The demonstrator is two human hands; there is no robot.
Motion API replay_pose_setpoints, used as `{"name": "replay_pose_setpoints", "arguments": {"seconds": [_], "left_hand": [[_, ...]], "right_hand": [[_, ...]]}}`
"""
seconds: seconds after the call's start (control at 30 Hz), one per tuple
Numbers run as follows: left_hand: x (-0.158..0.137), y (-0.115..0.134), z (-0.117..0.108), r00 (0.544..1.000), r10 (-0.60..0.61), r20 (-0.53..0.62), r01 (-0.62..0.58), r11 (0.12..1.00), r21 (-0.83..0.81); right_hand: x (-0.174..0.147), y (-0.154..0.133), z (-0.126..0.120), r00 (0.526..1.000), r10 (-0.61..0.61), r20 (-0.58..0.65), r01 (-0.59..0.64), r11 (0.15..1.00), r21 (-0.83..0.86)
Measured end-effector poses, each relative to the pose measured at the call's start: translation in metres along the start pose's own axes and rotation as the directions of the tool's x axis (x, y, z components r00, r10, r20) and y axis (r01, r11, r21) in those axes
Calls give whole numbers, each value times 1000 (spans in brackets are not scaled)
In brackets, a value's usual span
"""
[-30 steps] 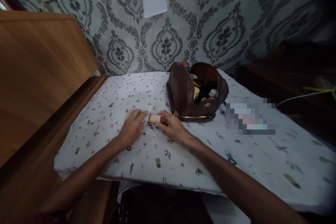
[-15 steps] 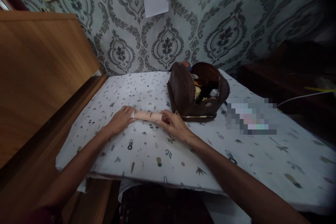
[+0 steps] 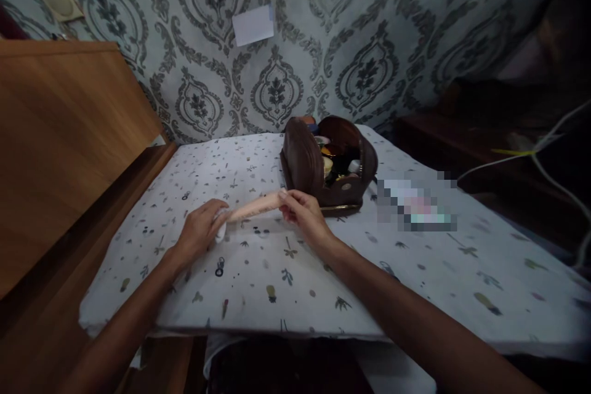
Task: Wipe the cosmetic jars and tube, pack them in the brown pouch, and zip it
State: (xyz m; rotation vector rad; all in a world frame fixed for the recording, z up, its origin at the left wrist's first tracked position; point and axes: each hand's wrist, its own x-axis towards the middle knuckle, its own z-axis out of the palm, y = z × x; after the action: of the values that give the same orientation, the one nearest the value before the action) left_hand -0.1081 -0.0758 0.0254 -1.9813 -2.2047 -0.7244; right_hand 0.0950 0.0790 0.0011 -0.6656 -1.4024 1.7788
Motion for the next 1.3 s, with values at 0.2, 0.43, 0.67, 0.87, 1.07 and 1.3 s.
{"name": "replay_pose_setpoints", "arguments": {"seconds": [0.2,0.43,0.67,0.87,1.07,1.3], "left_hand": [[-2,32,-5,969,1,247,-10,999,34],[-7,44,7,992,51,117,-23,972,-234],[-5,58,11,994,-52,92,83,922,-378],[23,66,-29,921,-149,-361,22,943,-333],[45,82,-42,971,182,-155,-192,980,-51],[66,95,-74,991,95,99,-92,995,-42]], "right_hand": [[1,-1,0,999,-41,8,40,997,61],[-11,8,14,975,-29,220,23,999,30],[-25,6,17,927,37,373,-76,993,90],[-30,-6,15,899,-48,435,133,977,-168],[-35,-10,17,867,-142,478,328,885,-332],[-40,-15,17,833,-171,526,403,839,-366]]}}
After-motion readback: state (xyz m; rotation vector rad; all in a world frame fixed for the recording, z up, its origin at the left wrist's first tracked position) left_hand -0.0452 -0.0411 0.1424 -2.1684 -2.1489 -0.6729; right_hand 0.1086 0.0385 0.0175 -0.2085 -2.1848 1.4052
